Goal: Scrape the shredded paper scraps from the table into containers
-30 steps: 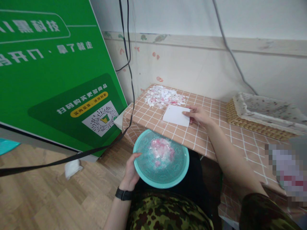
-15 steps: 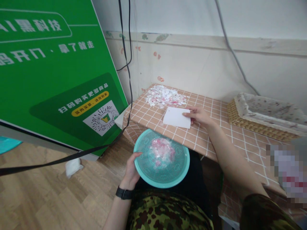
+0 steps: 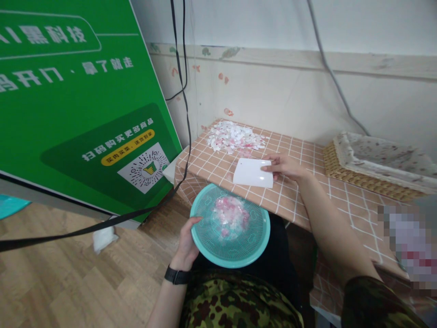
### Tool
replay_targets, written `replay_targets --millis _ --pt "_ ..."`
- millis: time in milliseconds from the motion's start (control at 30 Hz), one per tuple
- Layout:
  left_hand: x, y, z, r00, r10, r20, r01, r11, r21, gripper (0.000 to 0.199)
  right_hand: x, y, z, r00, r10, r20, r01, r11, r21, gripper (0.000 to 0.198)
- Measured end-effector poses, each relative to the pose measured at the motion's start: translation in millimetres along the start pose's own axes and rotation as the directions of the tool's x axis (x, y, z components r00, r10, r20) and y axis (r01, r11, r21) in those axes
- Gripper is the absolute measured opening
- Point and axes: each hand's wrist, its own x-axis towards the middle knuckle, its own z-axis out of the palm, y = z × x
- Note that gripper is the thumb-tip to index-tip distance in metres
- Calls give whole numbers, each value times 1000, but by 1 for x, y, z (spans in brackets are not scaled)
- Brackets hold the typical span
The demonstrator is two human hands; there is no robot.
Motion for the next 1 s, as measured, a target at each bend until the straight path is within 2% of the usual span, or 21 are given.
replay_targets --millis 67,233,400,600,833,1000 --pt "1 0 -1 1000 5 1 -5 1000 10 14 1 1 -2 999 14 31 -13 1000 -13 48" --pt "4 -1 -5 999 32 -6 -32 999 30 15 3 3 -1 1000 17 16 -17 1000 4 47" --pt "1 0 -2 999 34 -11 -34 999 31 13 2 0 8 990 23 138 -22 1000 -5 41" --pt "-3 2 3 1000 26 -6 -26 999 24 12 1 -2 7 1000 -10 24 9 999 31 39" --pt "-1 3 2 999 36 -14 -36 999 35 13 0 -3 15 979 28 204 -29 1000 1 38" --pt "-2 2 3 998 52 -38 -51 998 19 13 0 -1 5 994 27 103 -29 999 17 42"
